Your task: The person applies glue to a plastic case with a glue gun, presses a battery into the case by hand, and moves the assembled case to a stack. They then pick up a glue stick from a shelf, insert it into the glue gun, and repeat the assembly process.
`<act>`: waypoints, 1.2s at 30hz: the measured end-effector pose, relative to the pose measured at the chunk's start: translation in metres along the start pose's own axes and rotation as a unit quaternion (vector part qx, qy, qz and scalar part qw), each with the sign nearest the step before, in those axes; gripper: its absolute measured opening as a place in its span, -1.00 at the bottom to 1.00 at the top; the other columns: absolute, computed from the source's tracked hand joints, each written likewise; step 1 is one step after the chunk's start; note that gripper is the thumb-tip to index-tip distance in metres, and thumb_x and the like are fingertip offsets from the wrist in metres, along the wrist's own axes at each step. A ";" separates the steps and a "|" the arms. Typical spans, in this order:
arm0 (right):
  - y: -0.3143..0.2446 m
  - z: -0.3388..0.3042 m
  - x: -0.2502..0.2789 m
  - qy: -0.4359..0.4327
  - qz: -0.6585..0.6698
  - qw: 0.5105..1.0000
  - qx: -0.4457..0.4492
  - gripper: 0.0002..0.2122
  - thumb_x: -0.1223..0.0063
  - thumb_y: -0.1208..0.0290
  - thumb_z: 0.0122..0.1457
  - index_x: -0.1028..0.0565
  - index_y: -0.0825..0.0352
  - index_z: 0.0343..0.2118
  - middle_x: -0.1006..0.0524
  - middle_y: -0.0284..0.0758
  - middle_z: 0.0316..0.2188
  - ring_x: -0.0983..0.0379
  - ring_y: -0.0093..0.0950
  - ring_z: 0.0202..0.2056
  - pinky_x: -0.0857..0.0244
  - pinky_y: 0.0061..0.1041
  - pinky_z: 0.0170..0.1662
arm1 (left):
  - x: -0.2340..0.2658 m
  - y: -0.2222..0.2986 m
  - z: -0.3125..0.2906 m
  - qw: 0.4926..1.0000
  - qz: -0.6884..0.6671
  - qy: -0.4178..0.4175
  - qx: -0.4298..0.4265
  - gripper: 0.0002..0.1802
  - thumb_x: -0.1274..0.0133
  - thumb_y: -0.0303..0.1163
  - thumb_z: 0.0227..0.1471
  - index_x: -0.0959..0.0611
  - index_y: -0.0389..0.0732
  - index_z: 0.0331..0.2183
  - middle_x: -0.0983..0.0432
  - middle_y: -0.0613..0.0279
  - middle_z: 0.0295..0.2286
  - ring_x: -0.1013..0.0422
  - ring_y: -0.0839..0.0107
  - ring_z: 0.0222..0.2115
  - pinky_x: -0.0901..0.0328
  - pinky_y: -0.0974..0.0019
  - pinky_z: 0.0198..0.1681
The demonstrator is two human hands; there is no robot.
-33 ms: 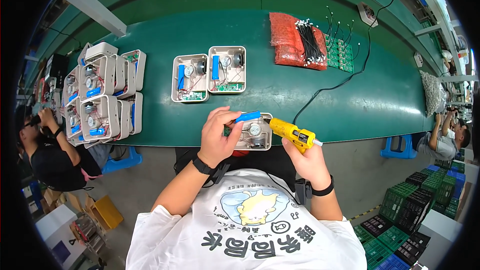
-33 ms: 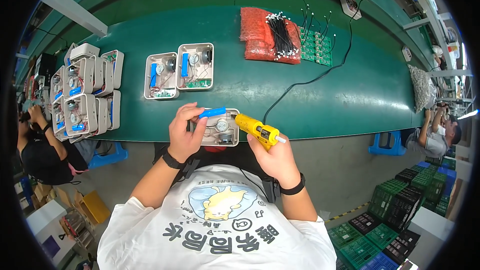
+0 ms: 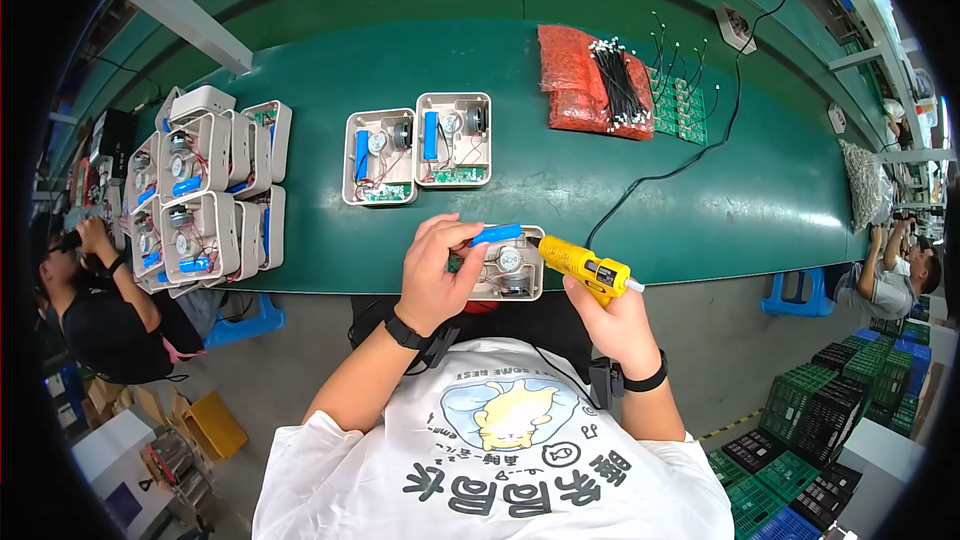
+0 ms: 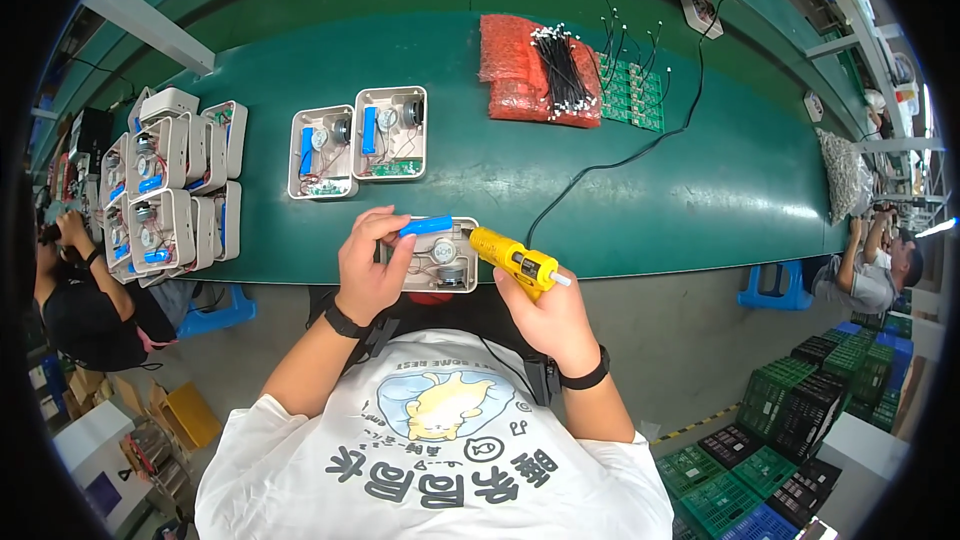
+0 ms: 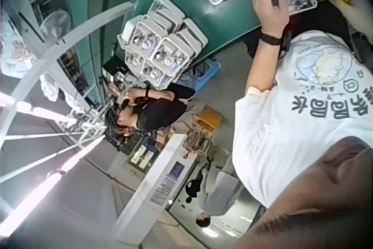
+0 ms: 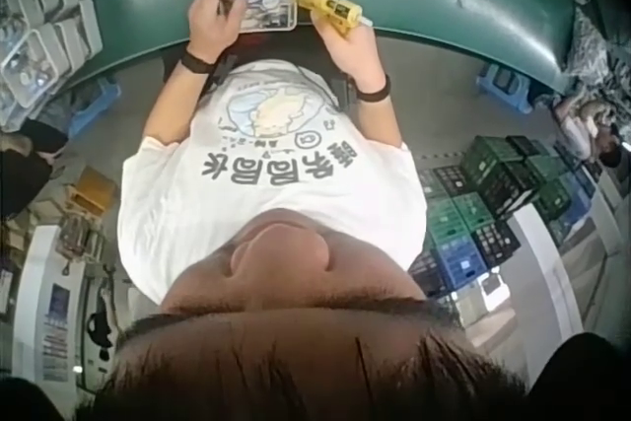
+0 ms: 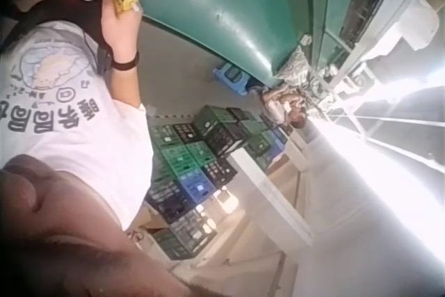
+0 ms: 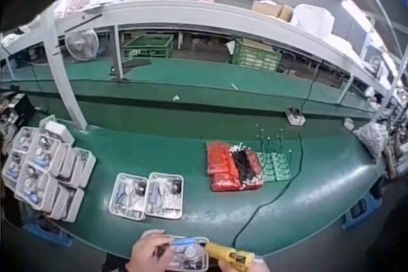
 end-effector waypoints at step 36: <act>0.002 -0.005 0.004 0.012 -0.003 1.000 0.026 -0.73 -0.31 0.45 0.39 -0.67 0.42 0.08 -0.72 -0.38 -0.25 -0.57 -0.62 -0.27 -0.48 -0.54 -0.16 | 0.005 -0.001 0.010 0.982 0.057 -0.111 0.144 -0.77 -0.28 -0.50 0.23 -0.81 -0.20 -0.06 -0.69 0.16 -0.18 -0.50 0.13 -0.15 -0.39 0.17 -0.01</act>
Point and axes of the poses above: each hand's wrist, its own z-axis towards the middle knuckle, its own x-axis out of the back of the hand, y = z × x, the point moved 4 cm from there along z, towards the middle knuckle
